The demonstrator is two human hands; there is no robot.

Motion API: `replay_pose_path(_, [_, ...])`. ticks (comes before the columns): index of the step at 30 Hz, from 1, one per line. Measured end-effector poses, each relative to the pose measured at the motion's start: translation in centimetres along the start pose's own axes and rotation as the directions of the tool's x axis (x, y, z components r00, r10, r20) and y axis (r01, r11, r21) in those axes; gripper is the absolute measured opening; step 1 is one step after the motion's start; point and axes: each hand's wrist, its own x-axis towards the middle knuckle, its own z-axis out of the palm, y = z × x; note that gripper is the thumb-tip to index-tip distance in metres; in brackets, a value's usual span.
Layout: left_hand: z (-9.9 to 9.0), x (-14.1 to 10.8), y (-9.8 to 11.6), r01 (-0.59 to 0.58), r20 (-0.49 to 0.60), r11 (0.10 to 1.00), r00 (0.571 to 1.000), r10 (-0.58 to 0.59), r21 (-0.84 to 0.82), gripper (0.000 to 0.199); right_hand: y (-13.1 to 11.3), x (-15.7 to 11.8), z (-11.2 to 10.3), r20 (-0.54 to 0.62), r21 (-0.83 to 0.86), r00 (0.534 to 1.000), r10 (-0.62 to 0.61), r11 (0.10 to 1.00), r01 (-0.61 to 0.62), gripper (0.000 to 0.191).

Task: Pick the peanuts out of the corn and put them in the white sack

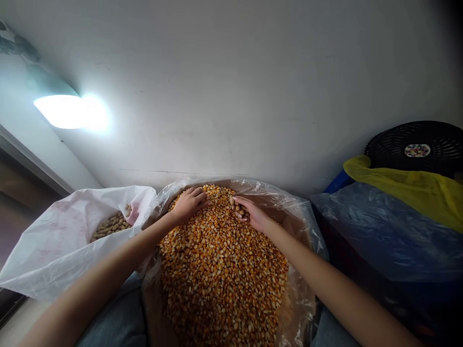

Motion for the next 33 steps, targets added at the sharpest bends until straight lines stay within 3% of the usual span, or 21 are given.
replay_pose_path(3, [-0.7, -0.2, 0.5, 0.124, -0.099, 0.973, 0.984, -0.145, -0.192, 0.027, 0.0, 0.0, 0.1, 0.003, -0.003, 1.0, -0.002, 1.0, 0.002, 0.021])
replay_pose_path(5, [-1.1, 0.0, 0.9, 0.251, -0.151, 0.856, 0.924, -0.351, -0.452, 0.028, 0.0, 0.0, 0.1, 0.003, -0.004, 1.0, -0.002, 1.0, 0.002, 0.02])
replay_pose_path(7, [-1.4, 0.3, 1.1, 0.329, -0.073, 0.562, 0.815, -0.575, -0.759, 0.03, 0.1, 0.1, 0.1, -0.001, -0.002, 1.0, 0.003, 1.0, -0.003, 0.02])
replay_pose_path(9, [-1.6, 0.6, 1.2, 0.292, 0.132, 0.132, 0.731, -0.669, -0.947, 0.027, 0.1, 0.1, 0.1, -0.005, 0.003, 1.0, 0.006, 1.0, -0.006, 0.02])
replay_pose_path(11, [-1.9, 0.8, 1.1, 0.209, 0.33, -0.261, 0.708, -0.625, -0.942, 0.02, 0.1, 0.2, 0.1, -0.004, 0.005, 1.0, 0.008, 1.0, -0.008, 0.02])
replay_pose_path(12, [-2.0, 0.8, 1.1, 0.178, 0.399, -0.401, 0.71, -0.58, -0.899, 0.016, 0.1, 0.2, 0.0, -0.005, 0.005, 1.0, 0.008, 1.0, -0.008, 0.021])
replay_pose_path(13, [-2.2, 0.7, 1.0, 0.163, 0.454, -0.504, 0.716, -0.531, -0.848, 0.012, 0.1, 0.2, 0.0, -0.003, 0.003, 1.0, 0.008, 1.0, -0.008, 0.021])
replay_pose_path(15, [-2.4, 0.5, 1.1, 0.167, 0.526, -0.63, 0.727, -0.441, -0.759, 0.008, 0.2, 0.2, 0.0, 0.004, -0.002, 1.0, 0.007, 1.0, -0.007, 0.021])
replay_pose_path(19, [-2.9, 0.1, 1.7, 0.193, 0.57, -0.695, 0.736, -0.364, -0.693, 0.01, 0.3, 0.2, 0.0, 0.01, -0.013, 1.0, 0.006, 1.0, -0.006, 0.021])
replay_pose_path(24, [-2.9, 0.1, 2.4, 0.183, 0.554, -0.629, 0.692, -0.463, -0.755, 0.012, 0.3, 0.1, 0.0, 0.006, -0.017, 1.0, 0.004, 1.0, -0.004, 0.022])
replay_pose_path(29, [-2.3, 0.1, 2.1, 0.088, 0.515, -0.642, 0.682, -0.519, -0.762, 0.015, 0.4, 0.3, 0.0, 0.003, -0.016, 1.0, 0.008, 1.0, -0.008, 0.02])
replay_pose_path(33, [-1.9, 0.2, 1.9, 0.093, 0.517, -0.617, 0.65, -0.557, -0.781, 0.018, 0.5, 0.4, -0.1, 0.013, -0.006, 1.0, 0.006, 1.0, -0.006, 0.02])
